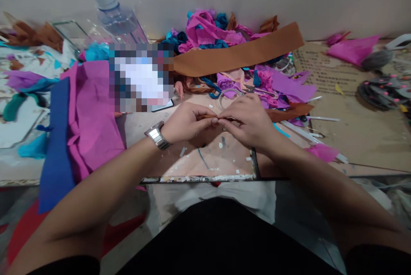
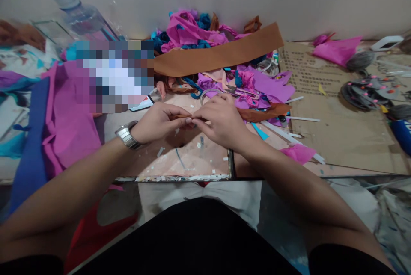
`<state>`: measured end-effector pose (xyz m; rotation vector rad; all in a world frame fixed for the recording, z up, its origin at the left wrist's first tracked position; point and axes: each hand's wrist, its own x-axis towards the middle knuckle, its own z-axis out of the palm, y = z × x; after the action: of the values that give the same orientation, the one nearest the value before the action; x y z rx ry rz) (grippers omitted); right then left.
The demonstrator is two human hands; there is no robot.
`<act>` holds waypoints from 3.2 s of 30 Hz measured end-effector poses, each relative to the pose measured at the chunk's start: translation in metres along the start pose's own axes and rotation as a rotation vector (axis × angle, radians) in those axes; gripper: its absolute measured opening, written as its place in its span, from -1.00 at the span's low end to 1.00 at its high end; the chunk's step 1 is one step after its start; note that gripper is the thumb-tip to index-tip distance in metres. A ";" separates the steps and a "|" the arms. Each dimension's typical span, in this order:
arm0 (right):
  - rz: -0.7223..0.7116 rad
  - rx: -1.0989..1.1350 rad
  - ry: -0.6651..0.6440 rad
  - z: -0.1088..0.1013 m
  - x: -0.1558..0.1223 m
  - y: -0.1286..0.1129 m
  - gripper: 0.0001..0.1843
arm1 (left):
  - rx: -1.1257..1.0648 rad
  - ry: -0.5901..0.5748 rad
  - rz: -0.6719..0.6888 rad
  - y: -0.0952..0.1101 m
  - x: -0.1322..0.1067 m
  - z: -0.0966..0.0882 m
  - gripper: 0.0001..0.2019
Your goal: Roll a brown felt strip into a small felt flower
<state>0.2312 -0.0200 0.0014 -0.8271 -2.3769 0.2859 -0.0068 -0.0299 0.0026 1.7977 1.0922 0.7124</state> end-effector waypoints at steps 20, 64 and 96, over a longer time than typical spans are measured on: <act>-0.227 -0.092 0.077 -0.003 -0.002 0.004 -0.87 | -0.533 -0.243 -0.255 0.007 0.000 -0.005 -0.80; -0.086 -0.099 0.050 0.005 0.000 0.004 -0.88 | 0.165 0.019 0.108 0.006 -0.003 -0.002 -0.72; 0.081 0.186 0.031 0.002 0.004 0.001 -0.98 | 0.766 0.190 0.535 0.002 -0.004 0.001 -0.74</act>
<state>0.2279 -0.0172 0.0013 -0.8339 -2.2512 0.5156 -0.0074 -0.0344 0.0044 2.7889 1.0942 0.8521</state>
